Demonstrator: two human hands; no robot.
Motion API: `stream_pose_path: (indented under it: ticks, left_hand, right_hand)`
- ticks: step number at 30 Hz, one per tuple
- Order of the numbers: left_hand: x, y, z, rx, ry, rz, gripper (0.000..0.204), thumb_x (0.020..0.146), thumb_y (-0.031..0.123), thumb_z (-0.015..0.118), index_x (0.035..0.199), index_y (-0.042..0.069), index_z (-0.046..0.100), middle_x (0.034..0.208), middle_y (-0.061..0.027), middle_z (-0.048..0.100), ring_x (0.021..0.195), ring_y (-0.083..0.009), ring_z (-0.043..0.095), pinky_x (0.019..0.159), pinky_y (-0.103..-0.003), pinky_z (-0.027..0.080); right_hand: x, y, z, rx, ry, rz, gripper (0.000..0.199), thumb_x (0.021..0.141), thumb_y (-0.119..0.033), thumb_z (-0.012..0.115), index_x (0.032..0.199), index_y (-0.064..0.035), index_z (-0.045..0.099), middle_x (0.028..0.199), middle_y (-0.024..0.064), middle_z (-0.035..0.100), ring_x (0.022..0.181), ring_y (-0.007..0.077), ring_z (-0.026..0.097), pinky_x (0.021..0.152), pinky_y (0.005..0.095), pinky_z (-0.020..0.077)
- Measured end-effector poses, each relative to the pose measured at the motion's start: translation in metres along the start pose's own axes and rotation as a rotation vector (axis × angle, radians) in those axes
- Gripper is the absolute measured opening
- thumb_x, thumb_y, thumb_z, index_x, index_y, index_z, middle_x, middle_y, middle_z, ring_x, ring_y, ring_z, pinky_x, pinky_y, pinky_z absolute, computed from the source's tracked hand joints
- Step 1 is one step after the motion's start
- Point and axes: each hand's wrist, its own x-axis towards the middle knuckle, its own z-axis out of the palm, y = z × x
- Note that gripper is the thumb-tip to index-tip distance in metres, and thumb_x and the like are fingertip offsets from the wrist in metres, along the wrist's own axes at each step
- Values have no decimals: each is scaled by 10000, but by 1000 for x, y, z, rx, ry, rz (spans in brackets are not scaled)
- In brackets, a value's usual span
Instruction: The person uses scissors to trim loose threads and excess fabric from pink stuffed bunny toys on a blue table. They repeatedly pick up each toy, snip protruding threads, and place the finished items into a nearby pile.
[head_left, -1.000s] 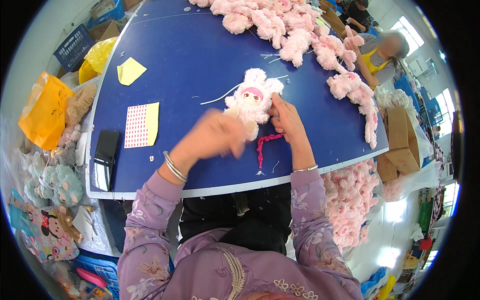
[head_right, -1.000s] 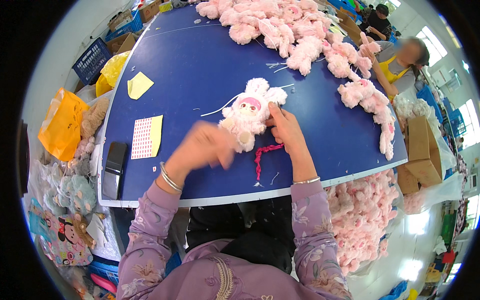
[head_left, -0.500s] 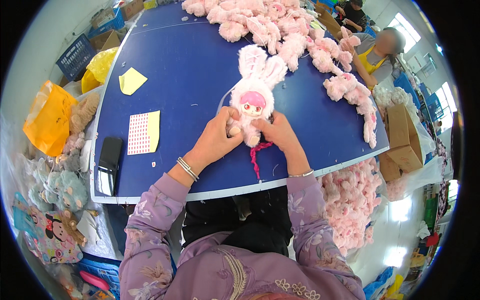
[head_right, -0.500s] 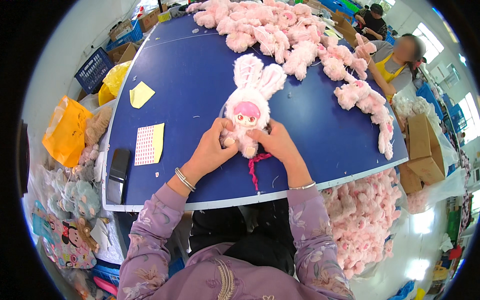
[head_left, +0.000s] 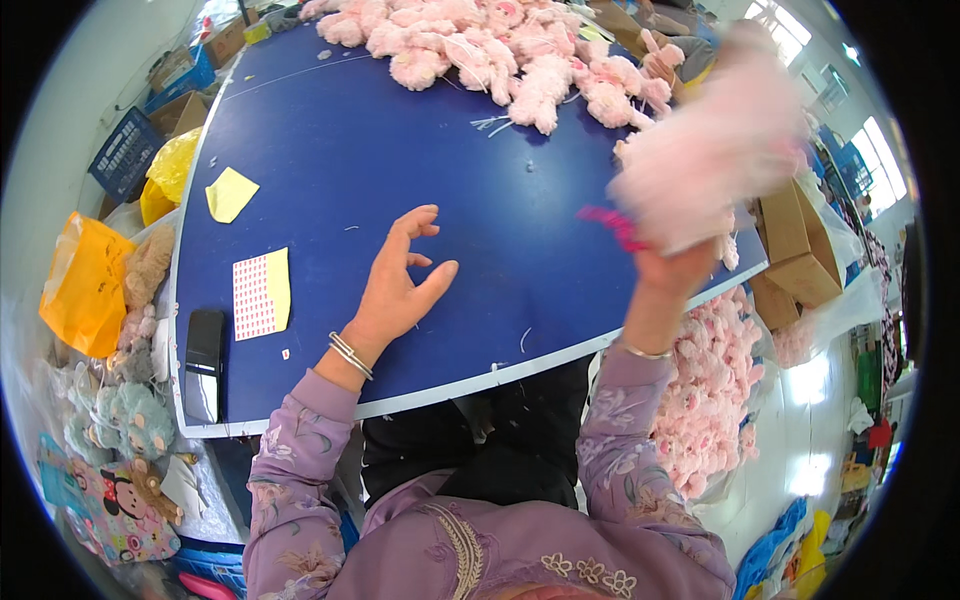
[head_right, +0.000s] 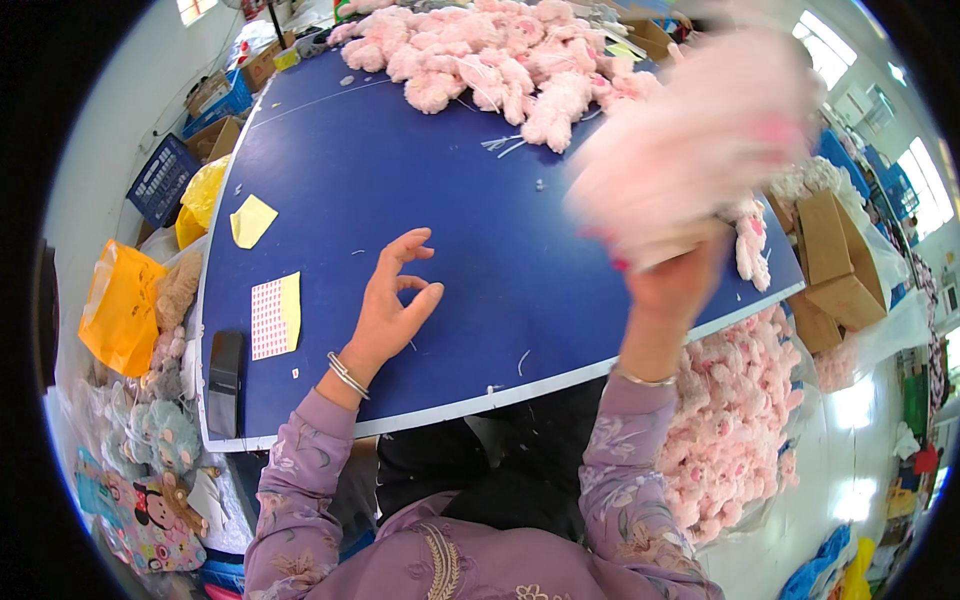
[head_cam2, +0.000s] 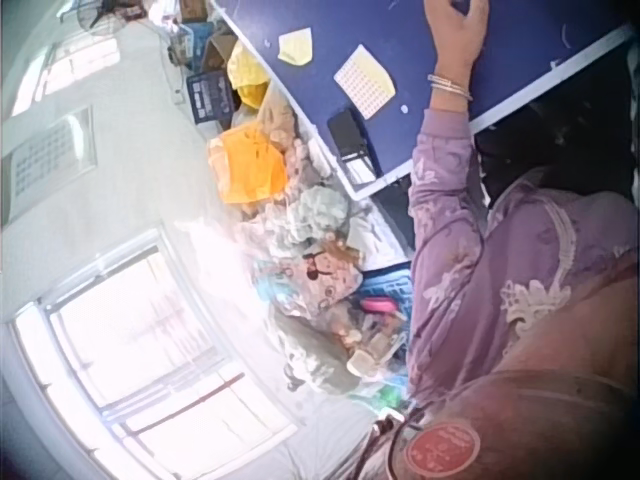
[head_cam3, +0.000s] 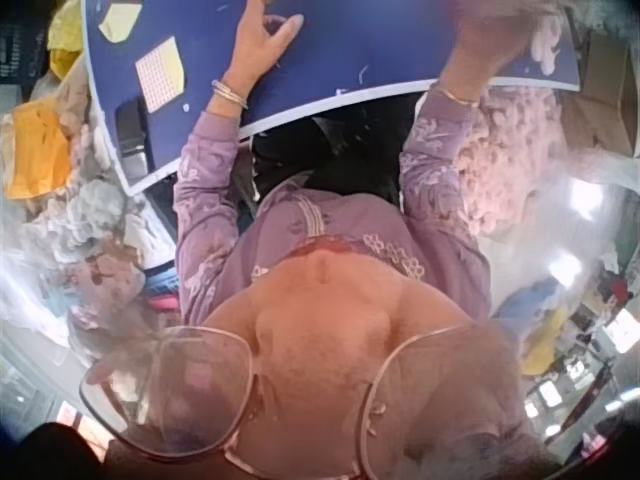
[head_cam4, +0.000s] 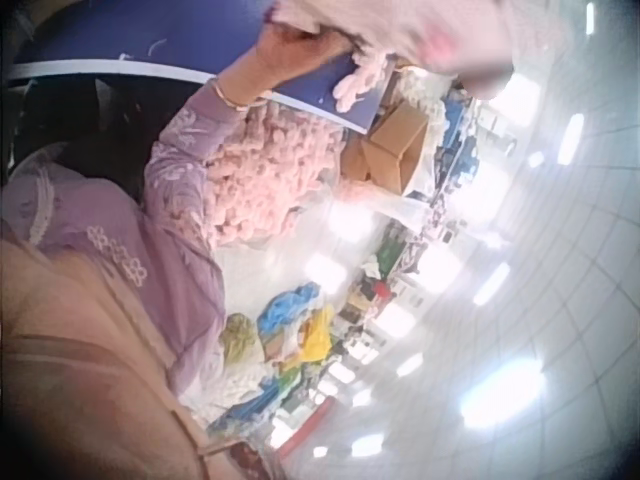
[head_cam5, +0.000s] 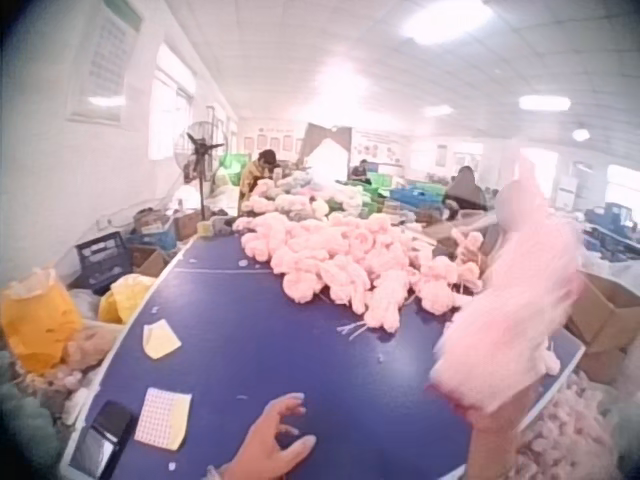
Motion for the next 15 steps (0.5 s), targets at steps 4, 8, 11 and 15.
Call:
stream_pose_path:
  ticks: [4, 8, 11, 15]
  left_hand:
    - [3, 2, 0, 18, -55, -45, 487, 842, 61, 611, 1304, 68, 458, 1301, -87, 481, 1116, -194, 542, 796, -308, 503]
    - [4, 3, 9, -19, -111, -48, 435, 856, 78, 597, 1270, 61, 464, 1281, -86, 499, 1062, -182, 567, 775, -296, 498]
    - [6, -3, 7, 2, -117, -56, 415, 857, 74, 599, 1251, 54, 468, 1261, -83, 518, 1006, -170, 590, 752, -283, 498]
    - [6, -6, 4, 31, -108, -100, 369, 865, 73, 596, 1217, 41, 491, 1194, -76, 566, 932, -149, 607, 725, -267, 498]
  right_hand:
    - [56, -55, -27, -299, -265, -113, 753, 821, -462, 683, 1398, -70, 398, 1246, 197, 583, 433, 19, 329, 395, 170, 278]
    - [146, 9, -118, -1439, 70, -330, 635, 782, -440, 697, 1227, -5, 573, 1193, 230, 607, 921, 278, 619, 822, 349, 490]
    - [161, 43, -151, -1944, 4, -349, 686, 718, -506, 723, 1195, -28, 603, 1107, 247, 632, 1034, 394, 604, 898, 439, 473]
    - [163, 57, -182, -1901, -76, -71, 497, 781, -422, 649, 1103, -43, 631, 952, 232, 661, 908, 370, 640, 791, 448, 495]
